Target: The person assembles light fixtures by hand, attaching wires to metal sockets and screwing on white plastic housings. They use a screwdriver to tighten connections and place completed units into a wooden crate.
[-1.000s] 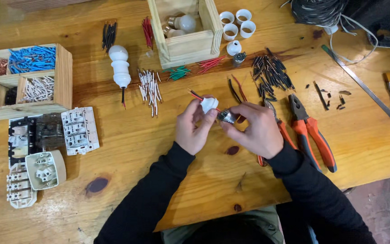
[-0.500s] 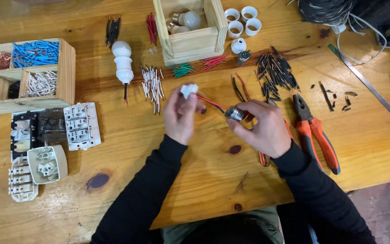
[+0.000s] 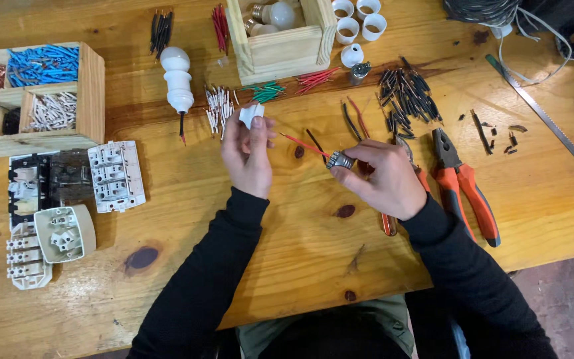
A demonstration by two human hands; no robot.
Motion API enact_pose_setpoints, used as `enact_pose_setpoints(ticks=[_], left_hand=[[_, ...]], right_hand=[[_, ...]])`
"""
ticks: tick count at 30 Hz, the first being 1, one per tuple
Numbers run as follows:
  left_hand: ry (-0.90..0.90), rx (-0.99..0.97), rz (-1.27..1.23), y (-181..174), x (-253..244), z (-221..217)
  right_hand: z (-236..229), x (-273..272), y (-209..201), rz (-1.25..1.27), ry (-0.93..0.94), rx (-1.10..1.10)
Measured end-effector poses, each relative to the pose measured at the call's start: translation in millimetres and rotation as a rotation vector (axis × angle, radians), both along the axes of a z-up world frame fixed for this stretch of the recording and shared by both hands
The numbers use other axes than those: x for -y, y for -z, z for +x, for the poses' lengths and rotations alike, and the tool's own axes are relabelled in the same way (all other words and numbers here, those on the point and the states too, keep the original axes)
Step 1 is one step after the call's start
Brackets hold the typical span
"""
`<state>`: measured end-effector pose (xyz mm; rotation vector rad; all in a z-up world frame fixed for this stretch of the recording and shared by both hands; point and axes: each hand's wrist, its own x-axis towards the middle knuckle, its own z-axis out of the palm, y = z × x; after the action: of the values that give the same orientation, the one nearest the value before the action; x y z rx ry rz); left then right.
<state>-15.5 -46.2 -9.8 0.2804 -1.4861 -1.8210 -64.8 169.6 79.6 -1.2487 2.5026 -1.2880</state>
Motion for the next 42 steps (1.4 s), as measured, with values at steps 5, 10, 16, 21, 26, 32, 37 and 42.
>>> enact_pose_setpoints(ticks=[5, 10, 16, 21, 26, 32, 37, 42], left_hand=[[0.004, 0.016, -0.075, -7, -4, 4], [0.009, 0.013, -0.098, -2, -5, 3], [0.005, 0.012, -0.145, -10, -8, 6], [-0.004, 0.028, -0.213, -16, -11, 10], [0.034, 0.012, -0.342, -33, -13, 16], [0.041, -0.061, -0.556, -29, -15, 17], [0.024, -0.124, -0.742, -19, -27, 16], [0.017, -0.201, -0.872, -34, -46, 26]], right_hand=[[-1, 1, 4, 0.052, -0.006, -0.038], [0, -1, 11, 0.107, -0.003, -0.095], [1, -5, 25, 0.223, 0.043, -0.180], [5, -3, 18, 0.287, 0.070, -0.218], [5, -3, 13, 0.290, 0.074, -0.204], [5, -2, 3, 0.172, 0.089, -0.220], [12, -3, -2, -0.130, 0.092, -0.209], [17, 1, -6, -0.302, 0.007, -0.313]])
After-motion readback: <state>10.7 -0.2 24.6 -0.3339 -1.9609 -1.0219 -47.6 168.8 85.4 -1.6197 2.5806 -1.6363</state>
